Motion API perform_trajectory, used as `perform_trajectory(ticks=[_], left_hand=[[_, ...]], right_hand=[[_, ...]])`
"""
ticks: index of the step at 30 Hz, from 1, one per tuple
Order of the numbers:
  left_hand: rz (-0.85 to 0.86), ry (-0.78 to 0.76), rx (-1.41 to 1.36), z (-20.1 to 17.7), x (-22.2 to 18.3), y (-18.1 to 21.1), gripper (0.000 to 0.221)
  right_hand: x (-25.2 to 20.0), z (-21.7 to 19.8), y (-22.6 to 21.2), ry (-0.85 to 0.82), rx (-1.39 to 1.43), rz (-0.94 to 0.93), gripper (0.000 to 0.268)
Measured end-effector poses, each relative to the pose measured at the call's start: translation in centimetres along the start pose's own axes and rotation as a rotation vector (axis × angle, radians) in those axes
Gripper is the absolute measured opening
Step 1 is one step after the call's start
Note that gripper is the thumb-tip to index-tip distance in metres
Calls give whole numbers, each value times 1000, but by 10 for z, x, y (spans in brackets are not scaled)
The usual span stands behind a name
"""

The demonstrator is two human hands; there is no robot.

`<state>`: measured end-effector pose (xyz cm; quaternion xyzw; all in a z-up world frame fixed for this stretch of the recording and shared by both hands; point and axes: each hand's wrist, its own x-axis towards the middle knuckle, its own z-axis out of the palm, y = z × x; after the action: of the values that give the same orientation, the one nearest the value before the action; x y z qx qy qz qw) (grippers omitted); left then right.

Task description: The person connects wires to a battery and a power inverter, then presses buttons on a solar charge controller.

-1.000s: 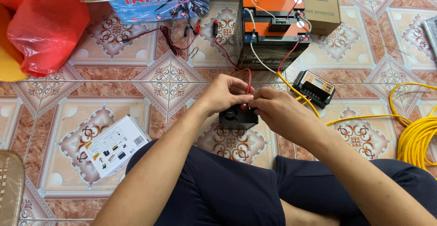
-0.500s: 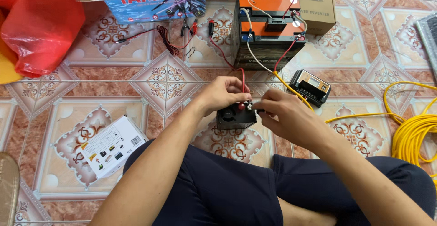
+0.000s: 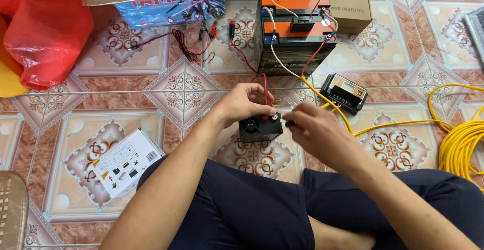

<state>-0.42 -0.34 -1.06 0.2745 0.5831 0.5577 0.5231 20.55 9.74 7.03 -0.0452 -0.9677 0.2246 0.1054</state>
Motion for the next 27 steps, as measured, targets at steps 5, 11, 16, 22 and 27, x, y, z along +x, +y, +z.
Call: perform_trajectory(ticks=[5,11,16,22,27], left_hand=[[-21,59,-5,3,0,4,38],[-24,98,-62,-2,12,-12,37],[-87,81,-110,1,0,-2,37],[-68,40,-100,-3,13,-16,32],[-122,18,-178,-4,3,-1,26]], right_hand=[[19,1,5,109,-15,-95,13],[33,11,10,-17,-22,-208,11],[38,0,-4,-121,-23,-140,8],[48,-8,-13,-217,-63,-179,14],[47,3,1,-206,-121,-166,12]])
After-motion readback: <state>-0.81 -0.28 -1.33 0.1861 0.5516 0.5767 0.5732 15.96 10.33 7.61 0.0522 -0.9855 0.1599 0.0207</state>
